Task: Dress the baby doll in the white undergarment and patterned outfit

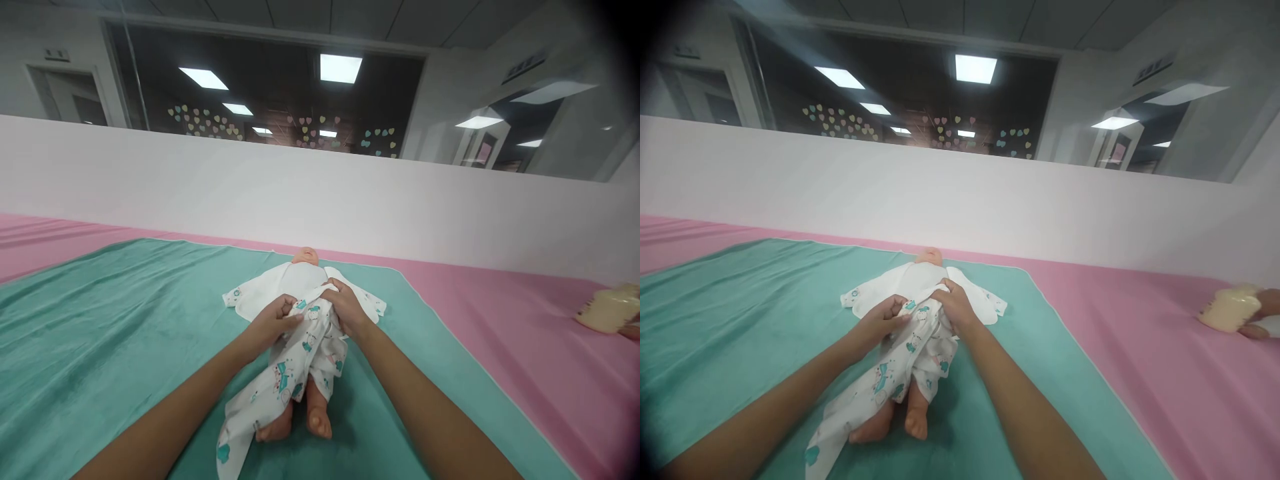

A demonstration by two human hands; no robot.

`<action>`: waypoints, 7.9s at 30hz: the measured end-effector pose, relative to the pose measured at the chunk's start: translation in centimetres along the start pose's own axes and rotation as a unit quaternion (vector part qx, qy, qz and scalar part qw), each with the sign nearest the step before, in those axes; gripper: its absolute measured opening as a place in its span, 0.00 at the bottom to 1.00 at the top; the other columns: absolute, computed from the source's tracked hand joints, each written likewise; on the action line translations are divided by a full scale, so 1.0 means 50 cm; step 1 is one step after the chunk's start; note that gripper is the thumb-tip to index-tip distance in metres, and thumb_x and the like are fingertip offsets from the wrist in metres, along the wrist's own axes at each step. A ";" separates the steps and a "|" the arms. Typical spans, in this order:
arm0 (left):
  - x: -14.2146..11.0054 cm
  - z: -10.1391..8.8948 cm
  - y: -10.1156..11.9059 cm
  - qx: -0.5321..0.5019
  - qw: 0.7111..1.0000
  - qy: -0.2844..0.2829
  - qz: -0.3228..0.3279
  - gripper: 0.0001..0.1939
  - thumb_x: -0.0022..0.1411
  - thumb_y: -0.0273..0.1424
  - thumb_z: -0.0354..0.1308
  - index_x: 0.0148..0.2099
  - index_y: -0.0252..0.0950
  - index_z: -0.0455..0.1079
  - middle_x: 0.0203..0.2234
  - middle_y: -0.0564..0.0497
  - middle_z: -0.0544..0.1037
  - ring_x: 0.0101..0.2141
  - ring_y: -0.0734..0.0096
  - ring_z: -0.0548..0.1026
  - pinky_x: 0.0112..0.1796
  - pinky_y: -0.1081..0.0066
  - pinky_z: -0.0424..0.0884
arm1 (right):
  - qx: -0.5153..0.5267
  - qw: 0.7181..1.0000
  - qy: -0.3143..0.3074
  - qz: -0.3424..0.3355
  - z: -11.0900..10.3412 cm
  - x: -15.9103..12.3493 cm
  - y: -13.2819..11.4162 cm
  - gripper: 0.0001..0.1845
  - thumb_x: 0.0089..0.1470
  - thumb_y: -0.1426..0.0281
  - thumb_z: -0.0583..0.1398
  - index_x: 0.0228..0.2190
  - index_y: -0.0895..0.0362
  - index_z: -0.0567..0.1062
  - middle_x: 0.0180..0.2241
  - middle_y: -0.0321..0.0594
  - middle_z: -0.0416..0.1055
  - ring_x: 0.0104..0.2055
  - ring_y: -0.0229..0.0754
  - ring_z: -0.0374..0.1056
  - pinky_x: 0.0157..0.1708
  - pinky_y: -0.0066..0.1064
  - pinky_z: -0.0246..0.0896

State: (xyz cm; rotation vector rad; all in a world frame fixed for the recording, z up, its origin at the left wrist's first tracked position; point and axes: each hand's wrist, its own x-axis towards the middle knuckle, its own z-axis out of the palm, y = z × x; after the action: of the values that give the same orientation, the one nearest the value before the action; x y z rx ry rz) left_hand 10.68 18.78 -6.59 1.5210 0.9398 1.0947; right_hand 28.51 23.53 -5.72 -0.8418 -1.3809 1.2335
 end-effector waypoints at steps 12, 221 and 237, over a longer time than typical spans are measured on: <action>-0.005 0.011 0.000 -0.179 0.983 0.031 0.021 0.14 0.58 0.40 0.53 0.41 0.37 0.65 0.30 0.52 0.71 0.30 0.72 0.69 0.32 0.74 0.64 | -0.143 0.973 -0.177 0.026 0.021 -0.023 -0.022 0.12 0.40 0.63 0.63 0.26 0.57 0.69 0.25 0.32 0.66 0.28 0.36 0.60 0.26 0.26 0.53; -0.017 0.018 0.019 0.190 0.976 0.067 0.078 0.34 0.47 0.23 0.56 0.57 0.42 0.52 0.49 0.48 0.64 0.46 0.62 0.67 0.40 0.66 0.68 | -0.165 0.980 -0.110 -0.027 0.065 -0.045 -0.017 0.15 0.48 0.59 0.57 0.33 0.57 0.70 0.31 0.36 0.69 0.35 0.41 0.63 0.34 0.32 0.60; -0.063 0.032 0.026 0.363 0.916 0.162 -0.064 0.09 0.50 0.29 0.52 0.37 0.36 0.62 0.29 0.51 0.73 0.29 0.68 0.70 0.26 0.73 0.61 | -0.415 0.894 -0.155 -0.065 0.066 -0.045 0.006 0.09 0.43 0.69 0.55 0.31 0.56 0.64 0.27 0.33 0.66 0.29 0.37 0.60 0.27 0.27 0.49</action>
State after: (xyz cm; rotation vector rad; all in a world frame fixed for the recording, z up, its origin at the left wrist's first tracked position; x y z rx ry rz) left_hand 11.34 15.14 -6.01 1.8461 1.7953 0.9615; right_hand 25.69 20.72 -6.28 -1.1205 -2.2526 0.6513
